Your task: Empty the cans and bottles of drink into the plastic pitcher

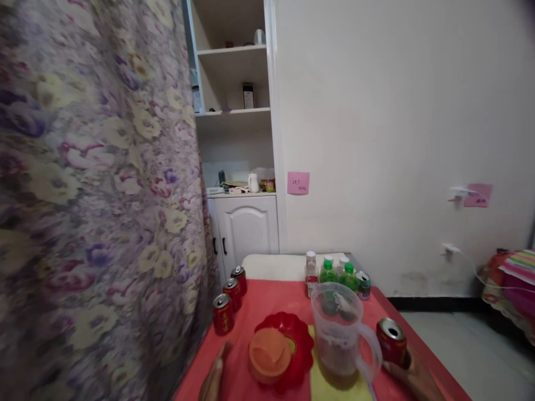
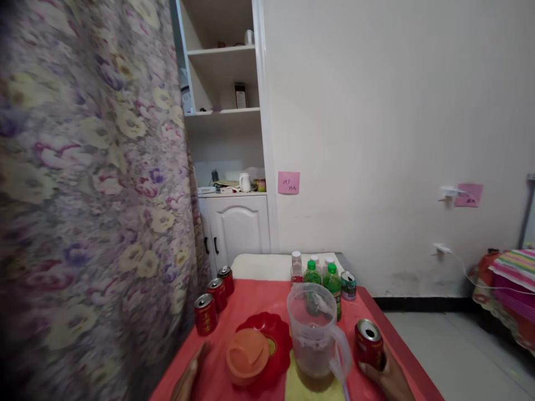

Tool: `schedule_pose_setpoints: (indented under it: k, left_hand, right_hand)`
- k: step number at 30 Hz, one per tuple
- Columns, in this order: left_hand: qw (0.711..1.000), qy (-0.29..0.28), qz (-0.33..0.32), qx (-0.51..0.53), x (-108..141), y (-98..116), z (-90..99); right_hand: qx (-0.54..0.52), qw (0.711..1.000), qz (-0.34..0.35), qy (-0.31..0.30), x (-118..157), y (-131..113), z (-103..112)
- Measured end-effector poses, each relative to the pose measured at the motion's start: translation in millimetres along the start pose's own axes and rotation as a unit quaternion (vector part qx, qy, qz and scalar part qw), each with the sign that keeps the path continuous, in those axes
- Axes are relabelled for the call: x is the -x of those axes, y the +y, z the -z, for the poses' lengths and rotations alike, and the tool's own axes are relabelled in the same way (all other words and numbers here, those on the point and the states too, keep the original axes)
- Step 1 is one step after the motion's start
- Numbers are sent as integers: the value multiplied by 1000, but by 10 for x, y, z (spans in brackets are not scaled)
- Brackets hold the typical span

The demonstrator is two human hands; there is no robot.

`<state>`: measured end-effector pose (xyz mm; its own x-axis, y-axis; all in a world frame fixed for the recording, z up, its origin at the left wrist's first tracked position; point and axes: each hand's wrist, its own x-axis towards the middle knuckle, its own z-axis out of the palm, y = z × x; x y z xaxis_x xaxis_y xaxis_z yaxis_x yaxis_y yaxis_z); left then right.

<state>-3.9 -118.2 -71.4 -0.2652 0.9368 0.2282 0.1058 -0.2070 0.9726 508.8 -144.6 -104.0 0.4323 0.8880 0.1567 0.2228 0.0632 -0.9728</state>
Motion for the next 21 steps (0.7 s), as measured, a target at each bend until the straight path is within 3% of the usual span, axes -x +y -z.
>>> schedule_pose_setpoints:
  k: [10, 17, 21]
  left_hand:
    - [1000, 6, 16, 6, 55, 42, -21]
    - [992, -49, 2, -115, -32, 91, -44]
    - [985, -67, 5, -158, -106, 93, -41]
  right_hand:
    - [16, 999, -35, -17, 33, -112, 29]
    - [-17, 1000, -10, -14, -32, -90, 22]
    - [-43, 999, -14, -1, -23, -249, 47]
